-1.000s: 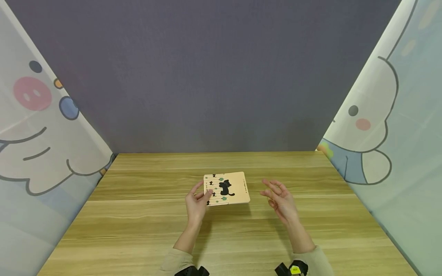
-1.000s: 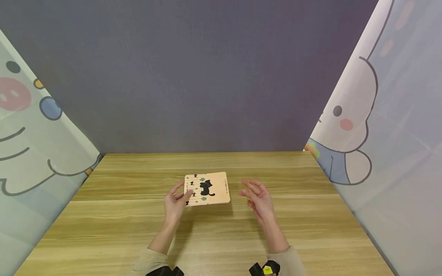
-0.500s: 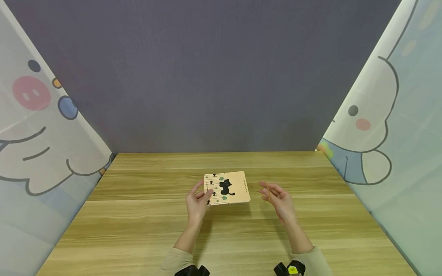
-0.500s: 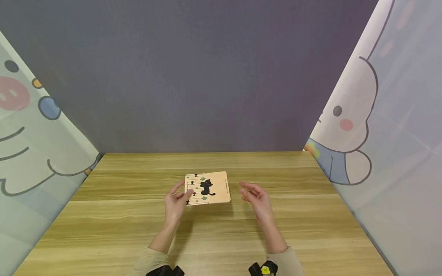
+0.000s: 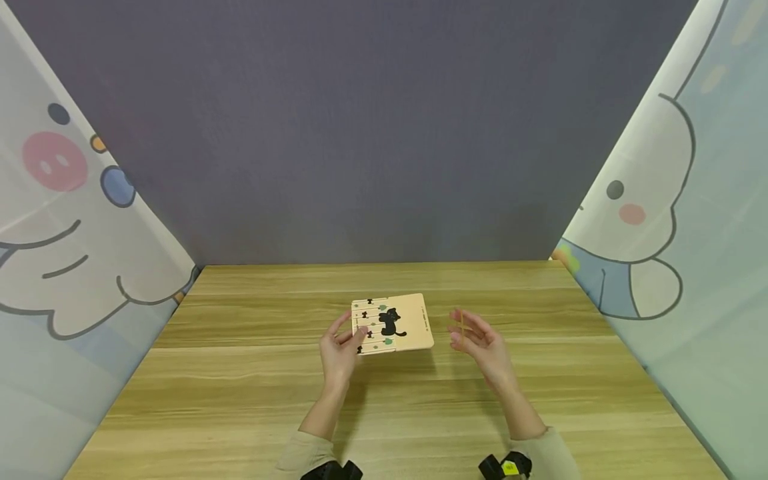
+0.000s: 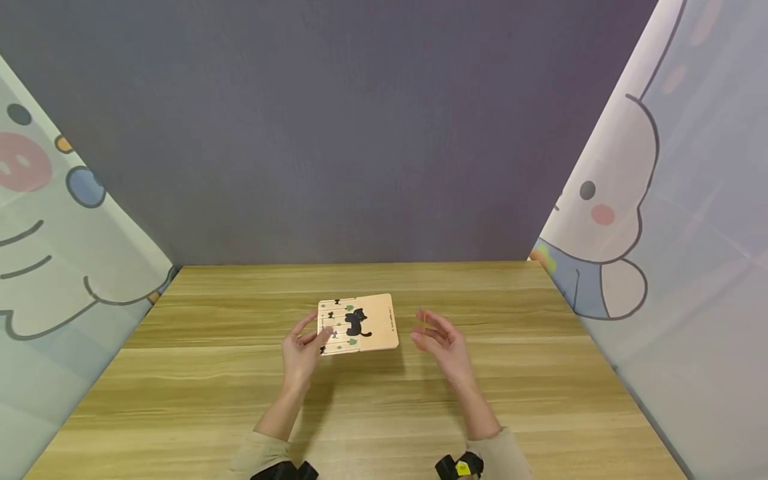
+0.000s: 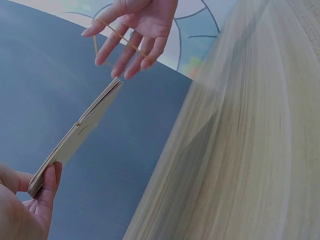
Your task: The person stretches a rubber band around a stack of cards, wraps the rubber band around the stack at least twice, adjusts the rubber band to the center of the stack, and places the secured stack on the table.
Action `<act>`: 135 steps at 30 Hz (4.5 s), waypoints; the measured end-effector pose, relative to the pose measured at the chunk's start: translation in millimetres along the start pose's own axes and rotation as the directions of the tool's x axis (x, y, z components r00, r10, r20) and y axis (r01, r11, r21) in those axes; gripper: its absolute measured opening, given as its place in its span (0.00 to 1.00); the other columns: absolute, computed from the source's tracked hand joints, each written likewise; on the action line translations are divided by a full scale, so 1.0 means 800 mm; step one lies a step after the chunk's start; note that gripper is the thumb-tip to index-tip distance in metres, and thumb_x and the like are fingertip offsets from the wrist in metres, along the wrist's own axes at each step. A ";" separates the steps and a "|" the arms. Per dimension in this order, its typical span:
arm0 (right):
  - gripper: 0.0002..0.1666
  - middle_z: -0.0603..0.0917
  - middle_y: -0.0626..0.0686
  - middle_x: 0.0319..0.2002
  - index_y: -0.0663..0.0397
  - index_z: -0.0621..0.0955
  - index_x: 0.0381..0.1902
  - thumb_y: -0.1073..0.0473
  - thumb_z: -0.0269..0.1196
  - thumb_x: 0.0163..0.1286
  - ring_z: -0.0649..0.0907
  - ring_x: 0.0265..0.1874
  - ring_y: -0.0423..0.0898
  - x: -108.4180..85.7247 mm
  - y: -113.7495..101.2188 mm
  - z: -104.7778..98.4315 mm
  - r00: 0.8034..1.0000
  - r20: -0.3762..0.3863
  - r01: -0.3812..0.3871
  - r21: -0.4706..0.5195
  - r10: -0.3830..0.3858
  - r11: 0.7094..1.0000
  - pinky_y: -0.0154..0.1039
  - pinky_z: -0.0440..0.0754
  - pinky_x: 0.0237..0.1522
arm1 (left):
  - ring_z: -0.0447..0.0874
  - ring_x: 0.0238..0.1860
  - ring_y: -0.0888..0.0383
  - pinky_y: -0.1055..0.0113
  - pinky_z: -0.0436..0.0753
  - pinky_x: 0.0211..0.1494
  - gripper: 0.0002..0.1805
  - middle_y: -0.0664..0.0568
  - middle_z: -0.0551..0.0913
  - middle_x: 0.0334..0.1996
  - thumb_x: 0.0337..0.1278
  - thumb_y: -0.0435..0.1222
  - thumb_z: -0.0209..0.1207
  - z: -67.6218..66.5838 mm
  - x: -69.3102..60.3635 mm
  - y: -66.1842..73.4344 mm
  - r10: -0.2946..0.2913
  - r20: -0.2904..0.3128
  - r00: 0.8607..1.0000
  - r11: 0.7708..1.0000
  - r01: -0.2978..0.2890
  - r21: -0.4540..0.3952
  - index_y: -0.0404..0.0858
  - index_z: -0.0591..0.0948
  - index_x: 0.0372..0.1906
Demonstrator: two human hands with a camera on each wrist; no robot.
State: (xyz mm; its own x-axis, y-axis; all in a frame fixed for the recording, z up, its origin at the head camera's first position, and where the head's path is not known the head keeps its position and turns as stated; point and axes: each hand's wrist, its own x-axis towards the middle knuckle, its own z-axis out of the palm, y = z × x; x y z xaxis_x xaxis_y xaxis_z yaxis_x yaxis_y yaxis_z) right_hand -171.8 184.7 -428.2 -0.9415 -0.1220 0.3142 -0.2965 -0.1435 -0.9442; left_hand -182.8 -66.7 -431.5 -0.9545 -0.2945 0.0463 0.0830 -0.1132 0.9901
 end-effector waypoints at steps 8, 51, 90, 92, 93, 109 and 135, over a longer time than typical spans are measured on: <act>0.33 0.63 0.64 0.59 0.60 0.62 0.62 0.65 0.59 0.60 0.73 0.50 0.55 0.010 0.062 -0.018 0.989 0.099 0.105 0.036 -0.108 0.994 0.43 0.78 0.41 | 0.81 0.23 0.58 0.74 0.71 0.16 0.25 0.37 0.82 0.29 0.46 0.27 0.62 0.005 -0.003 0.004 -0.017 -0.022 1.000 1.000 0.017 -0.014 0.34 0.73 0.54; 0.37 0.62 0.65 0.60 0.54 0.61 0.62 0.67 0.62 0.56 0.74 0.48 0.58 0.063 -0.004 0.010 0.971 0.063 -0.229 -0.016 0.230 0.973 0.48 0.77 0.37 | 0.70 0.11 0.65 0.79 0.63 0.09 0.24 0.35 0.81 0.27 0.42 0.24 0.63 0.009 -0.021 -0.001 0.025 0.137 0.990 1.000 -0.022 -0.021 0.30 0.75 0.50; 0.11 0.79 0.49 0.24 0.57 0.77 0.34 0.55 0.52 0.67 0.68 0.12 0.35 0.135 -0.049 0.006 0.876 0.145 -0.464 -0.014 0.460 0.886 0.24 0.64 0.12 | 0.78 0.19 0.64 0.78 0.70 0.16 0.24 0.35 0.81 0.33 0.40 0.22 0.63 0.003 -0.023 -0.001 -0.005 0.283 0.959 1.000 0.009 -0.013 0.29 0.75 0.49; 0.12 0.77 0.48 0.20 0.58 0.78 0.31 0.56 0.53 0.67 0.67 0.10 0.35 0.139 -0.051 0.003 0.865 0.192 -0.462 -0.060 0.464 0.885 0.24 0.62 0.12 | 0.80 0.21 0.64 0.78 0.71 0.17 0.24 0.35 0.80 0.34 0.40 0.22 0.63 0.003 -0.023 -0.003 0.001 0.295 0.956 1.000 0.003 -0.012 0.29 0.75 0.49; 0.13 0.75 0.48 0.18 0.58 0.78 0.30 0.56 0.53 0.67 0.66 0.10 0.35 0.140 -0.051 0.002 0.858 0.218 -0.457 -0.089 0.465 0.885 0.25 0.61 0.11 | 0.80 0.22 0.63 0.78 0.71 0.18 0.24 0.35 0.80 0.34 0.40 0.22 0.63 0.003 -0.023 -0.003 -0.001 0.301 0.954 1.000 0.004 -0.009 0.29 0.75 0.50; 0.22 0.66 0.48 0.03 0.64 0.81 0.28 0.57 0.46 0.71 0.59 0.02 0.36 0.150 -0.052 -0.005 0.697 0.634 -0.021 -0.448 0.335 0.894 0.30 0.54 0.05 | 0.78 0.19 0.63 0.79 0.65 0.15 0.24 0.30 0.79 0.32 0.43 0.19 0.59 0.001 -0.033 0.022 -0.017 0.386 0.922 1.000 0.018 0.001 0.24 0.72 0.51; 0.21 0.56 0.35 0.07 0.51 0.76 0.53 0.49 0.49 0.68 0.49 0.07 0.27 0.121 -0.091 -0.001 0.534 0.835 0.734 -0.537 0.135 0.416 0.22 0.57 0.12 | 0.82 0.25 0.59 0.77 0.70 0.19 0.24 0.32 0.80 0.30 0.42 0.22 0.62 -0.009 -0.014 0.010 -0.005 0.374 0.927 1.000 0.012 -0.017 0.26 0.72 0.51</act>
State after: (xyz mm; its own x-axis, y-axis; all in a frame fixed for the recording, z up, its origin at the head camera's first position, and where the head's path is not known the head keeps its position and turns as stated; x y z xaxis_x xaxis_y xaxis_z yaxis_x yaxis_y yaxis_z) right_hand -241.2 184.0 -329.0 -0.4091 -0.9041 0.1233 -0.9004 0.3780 -0.2152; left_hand -169.2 -71.2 -425.4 -0.9928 0.0824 0.0873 0.0759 -0.1328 0.9882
